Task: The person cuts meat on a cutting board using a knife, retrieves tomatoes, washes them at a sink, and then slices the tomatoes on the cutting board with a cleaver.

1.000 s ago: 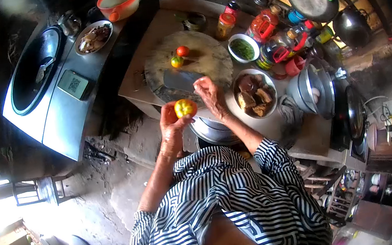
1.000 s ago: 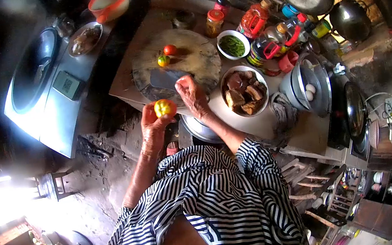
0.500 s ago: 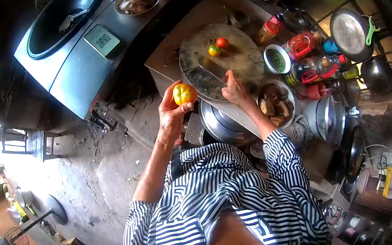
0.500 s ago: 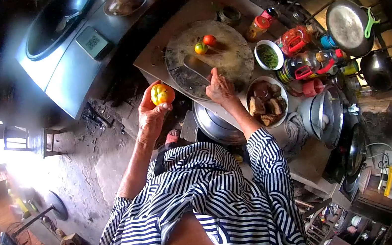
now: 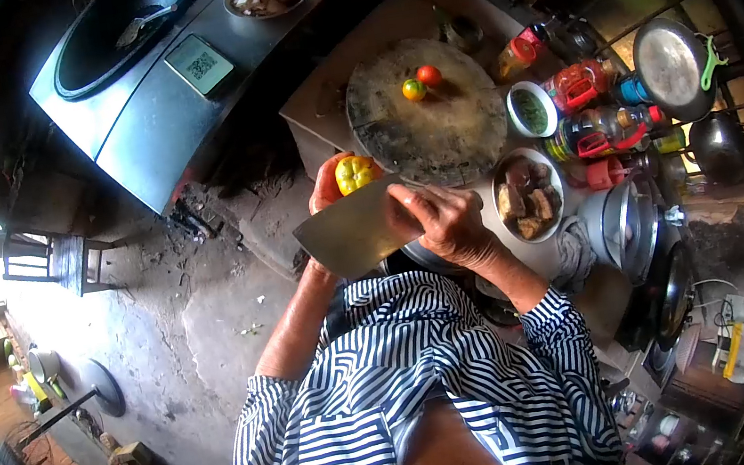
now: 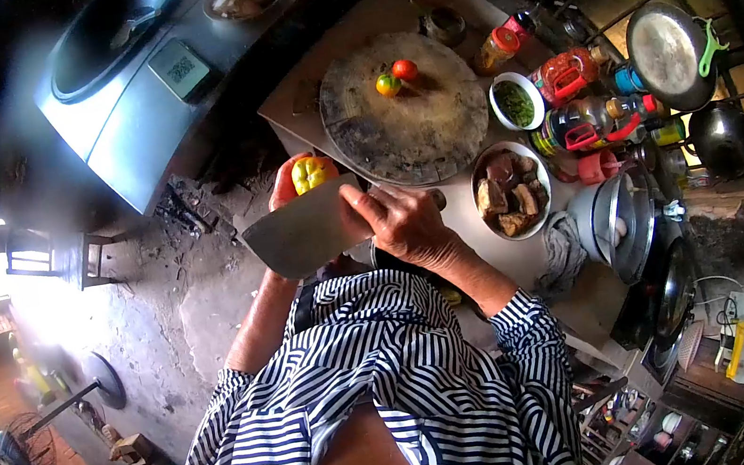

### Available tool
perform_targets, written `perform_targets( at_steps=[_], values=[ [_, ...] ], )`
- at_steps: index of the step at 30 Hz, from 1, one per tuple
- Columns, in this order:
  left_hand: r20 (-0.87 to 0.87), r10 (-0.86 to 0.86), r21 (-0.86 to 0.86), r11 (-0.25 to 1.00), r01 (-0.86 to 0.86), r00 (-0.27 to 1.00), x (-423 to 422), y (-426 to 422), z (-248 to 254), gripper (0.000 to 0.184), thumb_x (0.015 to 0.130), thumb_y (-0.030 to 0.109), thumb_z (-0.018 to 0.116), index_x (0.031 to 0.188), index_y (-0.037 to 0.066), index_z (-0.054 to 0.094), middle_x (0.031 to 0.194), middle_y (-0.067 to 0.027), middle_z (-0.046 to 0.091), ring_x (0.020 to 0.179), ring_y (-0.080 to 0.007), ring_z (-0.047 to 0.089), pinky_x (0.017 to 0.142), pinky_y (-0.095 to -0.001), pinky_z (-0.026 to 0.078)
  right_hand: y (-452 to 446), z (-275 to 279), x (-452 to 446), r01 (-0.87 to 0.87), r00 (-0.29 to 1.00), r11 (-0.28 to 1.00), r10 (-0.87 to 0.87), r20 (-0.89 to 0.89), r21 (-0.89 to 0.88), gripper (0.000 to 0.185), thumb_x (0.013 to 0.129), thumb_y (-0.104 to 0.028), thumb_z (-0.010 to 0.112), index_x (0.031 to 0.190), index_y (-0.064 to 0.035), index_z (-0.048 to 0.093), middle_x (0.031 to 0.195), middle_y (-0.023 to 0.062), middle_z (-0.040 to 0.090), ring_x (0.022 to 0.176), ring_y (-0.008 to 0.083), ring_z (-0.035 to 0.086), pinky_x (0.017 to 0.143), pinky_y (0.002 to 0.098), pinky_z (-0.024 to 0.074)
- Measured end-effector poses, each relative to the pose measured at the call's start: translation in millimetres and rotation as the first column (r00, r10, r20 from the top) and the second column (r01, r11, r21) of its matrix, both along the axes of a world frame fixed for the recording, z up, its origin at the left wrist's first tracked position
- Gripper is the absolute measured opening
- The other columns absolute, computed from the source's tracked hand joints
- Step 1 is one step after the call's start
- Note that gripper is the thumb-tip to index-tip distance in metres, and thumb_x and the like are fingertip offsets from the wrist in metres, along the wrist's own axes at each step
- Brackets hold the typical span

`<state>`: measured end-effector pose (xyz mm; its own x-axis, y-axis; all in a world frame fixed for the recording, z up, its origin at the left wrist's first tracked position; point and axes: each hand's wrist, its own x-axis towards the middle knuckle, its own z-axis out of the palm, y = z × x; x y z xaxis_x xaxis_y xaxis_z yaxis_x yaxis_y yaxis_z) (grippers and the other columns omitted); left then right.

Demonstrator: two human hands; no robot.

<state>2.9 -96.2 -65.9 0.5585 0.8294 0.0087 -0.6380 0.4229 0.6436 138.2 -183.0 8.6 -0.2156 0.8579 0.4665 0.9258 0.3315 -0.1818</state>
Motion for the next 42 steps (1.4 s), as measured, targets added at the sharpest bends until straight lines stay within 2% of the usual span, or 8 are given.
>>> perform_targets(
  at_steps=[10,15,25,28,35,39,41,42],
  values=[
    [-0.154,0.117,0.119,0.988,-0.099,0.981,-14,-7,4,0.043,0.075,0.008,0.062,0.113,0.004,0.042,0.099,-0.0095,0.055,0.089,-0.0176,0.055,0.080,-0.0290,0.045,-1,-10,-13,-0.008,0.999,0.996,0.004,-0.045,-0.084,0.041,0.060,-0.005,0.065,0.100,-0.0035,0.054,0.063,0.0050,0.053,0.057,0.0184,0.057,0.049,0.0291,0.0459],
    [-0.355,0.159,0.191,0.977,-0.095,0.921,-27,-8,21,0.040,0.075,0.006,0.061,0.111,0.004,0.044,0.098,-0.0087,0.056,0.089,-0.0166,0.055,0.081,-0.0286,0.044,2,-14,-8,-0.026,1.000,0.999,0.026,0.004,-0.037,0.039,0.065,-0.002,0.059,0.103,-0.0012,0.051,0.061,0.0045,0.049,0.055,0.0176,0.055,0.050,0.0282,0.0468],
    [-0.352,0.203,0.153,0.976,-0.157,0.914,-38,-8,28,0.044,0.070,0.004,0.066,0.109,0.003,0.047,0.099,-0.0071,0.055,0.091,-0.0159,0.054,0.083,-0.0279,0.043,8,-5,4,0.000,1.000,1.000,0.000,0.022,-0.028,0.040,0.065,-0.006,0.063,0.103,-0.0033,0.051,0.066,0.0062,0.052,0.062,0.0194,0.058,0.053,0.0285,0.0491],
    [-0.336,0.176,0.022,0.984,-0.179,0.925,-37,-9,31,0.046,0.068,0.004,0.068,0.109,0.002,0.047,0.099,-0.0069,0.055,0.091,-0.0158,0.054,0.083,-0.0279,0.043,9,-5,10,0.006,0.999,0.999,-0.005,0.033,-0.040,0.038,0.066,-0.006,0.063,0.102,-0.0035,0.051,0.067,0.0067,0.054,0.063,0.0197,0.059,0.053,0.0287,0.0495],
    [-0.378,0.158,0.199,0.976,-0.086,0.912,-34,-22,33,0.046,0.067,0.002,0.068,0.108,0.002,0.048,0.097,-0.0072,0.056,0.090,-0.0150,0.054,0.084,-0.0282,0.043,10,-9,23,0.098,0.993,0.995,-0.097,0.065,-0.012,0.034,0.067,-0.005,0.063,0.099,-0.0028,0.052,0.065,0.0067,0.054,0.061,0.0202,0.060,0.052,0.0290,0.0501],
    [-0.510,0.183,0.224,0.972,-0.075,0.841,-25,-14,33,0.045,0.068,0.002,0.068,0.107,0.002,0.048,0.096,-0.0069,0.056,0.089,-0.0149,0.054,0.083,-0.0278,0.043,2,-4,10,-0.008,1.000,0.999,0.007,0.021,0.042,0.035,0.067,-0.007,0.063,0.100,-0.0027,0.053,0.064,0.0066,0.053,0.059,0.0195,0.059,0.051,0.0290,0.0490],
    [-0.293,0.131,0.023,0.991,-0.130,0.947,-22,-13,28,0.044,0.069,0.001,0.067,0.108,0.002,0.047,0.095,-0.0069,0.056,0.087,-0.0144,0.055,0.080,-0.0271,0.045,-2,-3,6,-0.042,0.999,0.999,0.042,-0.010,0.005,0.035,0.067,-0.006,0.062,0.101,-0.0028,0.053,0.063,0.0059,0.052,0.056,0.0193,0.057,0.049,0.0290,0.0473],
    [-0.375,0.126,0.032,0.992,-0.124,0.918,-22,-12,29,0.045,0.069,0.000,0.067,0.109,0.002,0.046,0.094,-0.0069,0.057,0.084,-0.0144,0.056,0.077,-0.0269,0.046,-3,-5,4,-0.041,0.999,0.999,0.041,-0.019,0.001,0.035,0.067,-0.006,0.062,0.100,-0.0029,0.053,0.062,0.0057,0.051,0.056,0.0193,0.057,0.048,0.0291,0.0467]
  ],
)
